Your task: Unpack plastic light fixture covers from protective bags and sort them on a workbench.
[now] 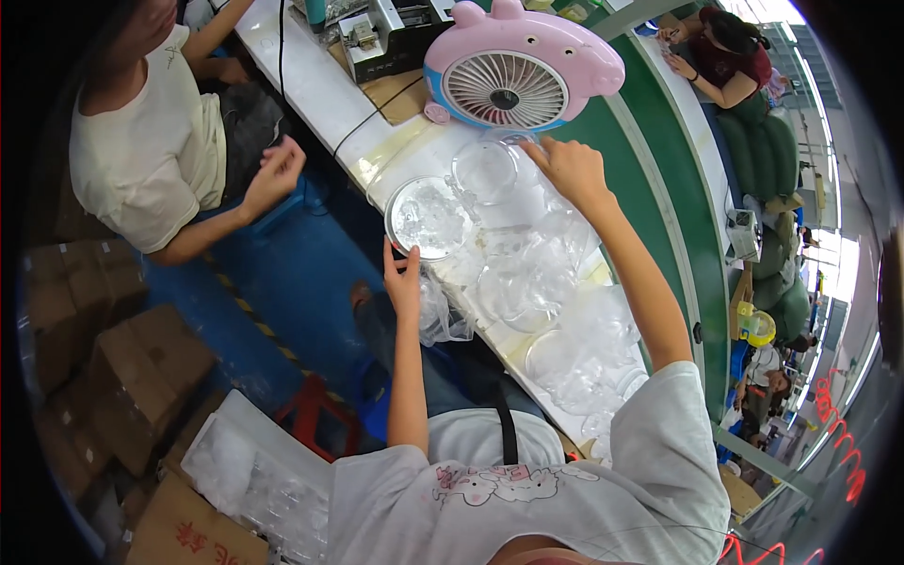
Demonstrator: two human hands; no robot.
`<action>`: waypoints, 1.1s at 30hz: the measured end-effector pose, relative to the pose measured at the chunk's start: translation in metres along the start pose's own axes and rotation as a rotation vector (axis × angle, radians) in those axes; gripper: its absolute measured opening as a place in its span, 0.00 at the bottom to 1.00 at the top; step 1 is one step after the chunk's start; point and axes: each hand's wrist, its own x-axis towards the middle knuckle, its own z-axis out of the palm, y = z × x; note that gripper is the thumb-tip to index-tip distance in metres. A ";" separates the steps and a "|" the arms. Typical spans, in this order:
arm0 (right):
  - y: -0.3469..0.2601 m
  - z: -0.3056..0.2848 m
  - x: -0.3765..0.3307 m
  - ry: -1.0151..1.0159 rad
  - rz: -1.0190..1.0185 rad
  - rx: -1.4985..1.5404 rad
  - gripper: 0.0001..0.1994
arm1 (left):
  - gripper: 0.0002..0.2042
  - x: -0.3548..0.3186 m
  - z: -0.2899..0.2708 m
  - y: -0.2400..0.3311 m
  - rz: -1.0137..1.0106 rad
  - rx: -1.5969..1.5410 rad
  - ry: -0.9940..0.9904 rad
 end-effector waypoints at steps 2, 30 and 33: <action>0.002 0.000 -0.004 -0.013 -0.011 0.014 0.22 | 0.29 -0.001 0.001 0.001 0.002 -0.039 0.015; 0.026 -0.136 -0.107 0.276 -0.495 -0.030 0.14 | 0.29 0.003 0.003 -0.010 0.006 -0.165 0.003; 0.026 -0.138 -0.108 0.285 -0.532 -0.044 0.18 | 0.29 0.004 0.003 -0.011 0.013 -0.198 -0.002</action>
